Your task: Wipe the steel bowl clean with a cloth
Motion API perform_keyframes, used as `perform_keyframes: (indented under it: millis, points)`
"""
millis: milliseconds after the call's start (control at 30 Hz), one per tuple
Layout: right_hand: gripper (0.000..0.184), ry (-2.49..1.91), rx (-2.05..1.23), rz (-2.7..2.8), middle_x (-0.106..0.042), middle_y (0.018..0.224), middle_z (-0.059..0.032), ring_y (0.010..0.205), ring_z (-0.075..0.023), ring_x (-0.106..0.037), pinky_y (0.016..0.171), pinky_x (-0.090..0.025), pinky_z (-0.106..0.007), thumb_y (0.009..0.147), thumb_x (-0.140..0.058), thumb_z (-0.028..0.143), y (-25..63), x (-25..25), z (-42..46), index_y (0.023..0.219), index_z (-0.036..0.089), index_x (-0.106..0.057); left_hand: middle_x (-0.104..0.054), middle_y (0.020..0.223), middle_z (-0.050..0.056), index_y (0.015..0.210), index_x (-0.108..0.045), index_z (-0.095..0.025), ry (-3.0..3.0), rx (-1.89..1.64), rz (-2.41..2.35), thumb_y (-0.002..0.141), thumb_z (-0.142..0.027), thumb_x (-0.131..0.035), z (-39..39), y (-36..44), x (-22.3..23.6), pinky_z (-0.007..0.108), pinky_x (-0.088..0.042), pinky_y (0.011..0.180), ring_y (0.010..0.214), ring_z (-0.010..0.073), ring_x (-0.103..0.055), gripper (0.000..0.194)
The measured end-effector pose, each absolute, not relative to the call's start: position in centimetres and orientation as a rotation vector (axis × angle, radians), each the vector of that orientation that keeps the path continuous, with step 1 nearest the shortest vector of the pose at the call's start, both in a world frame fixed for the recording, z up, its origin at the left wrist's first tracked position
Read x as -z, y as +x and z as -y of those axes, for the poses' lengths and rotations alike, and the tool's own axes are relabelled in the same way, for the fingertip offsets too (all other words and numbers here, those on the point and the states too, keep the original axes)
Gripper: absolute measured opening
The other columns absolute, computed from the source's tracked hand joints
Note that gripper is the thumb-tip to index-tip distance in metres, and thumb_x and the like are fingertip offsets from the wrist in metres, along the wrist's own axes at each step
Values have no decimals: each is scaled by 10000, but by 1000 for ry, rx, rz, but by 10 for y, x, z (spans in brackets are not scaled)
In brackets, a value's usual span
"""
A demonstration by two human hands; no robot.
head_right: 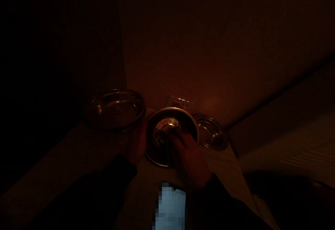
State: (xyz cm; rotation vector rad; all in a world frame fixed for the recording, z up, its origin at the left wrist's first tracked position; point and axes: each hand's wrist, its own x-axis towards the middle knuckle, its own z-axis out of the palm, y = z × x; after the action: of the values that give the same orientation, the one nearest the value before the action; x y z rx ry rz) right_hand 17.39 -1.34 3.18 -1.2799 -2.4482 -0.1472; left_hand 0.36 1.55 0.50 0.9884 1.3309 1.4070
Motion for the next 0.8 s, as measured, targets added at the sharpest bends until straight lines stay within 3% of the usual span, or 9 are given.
perform_keyframes:
  millis: [200, 433, 633, 800]
  points:
    - [401, -1309, 275, 2683, -560, 1299, -169, 1215, -323, -464, 989, -463, -501, 862, -509, 42, 147, -33, -5, 1242, 133, -598, -697, 1051, 64, 985, -646, -170, 1024, -1482, -1326, 922, -438, -331, -18, 4, -2, 348, -412, 1008, 1055, 216, -608, 418]
    - [335, -1286, 61, 2949, -648, 1143, -127, 1075, -260, -571, 910, -535, -422, 824, -532, -14, 163, -45, 13, 1073, 145, -688, -714, 969, 76, 947, -669, -182, 945, -1366, -1365, 894, -559, -336, -15, 4, -3, 374, -447, 952, 984, 248, -636, 505]
    - [429, -1126, 266, 2716, -580, 1298, -148, 1230, -293, -488, 994, -480, -475, 863, -532, 34, 156, -42, 3, 1277, 136, -572, -712, 1032, 89, 930, -679, -197, 1012, -1406, -1345, 889, -526, -380, -16, 4, 1, 365, -457, 947, 982, 245, -636, 447]
    - [430, -1075, 148, 2845, -541, 1366, -144, 1262, -283, -470, 1004, -477, -473, 872, -483, 11, 139, -31, -5, 1283, 109, -564, -706, 1044, 82, 978, -669, -169, 955, -1406, -1366, 897, -512, -364, -17, 3, 0, 402, -447, 954, 995, 253, -629, 467]
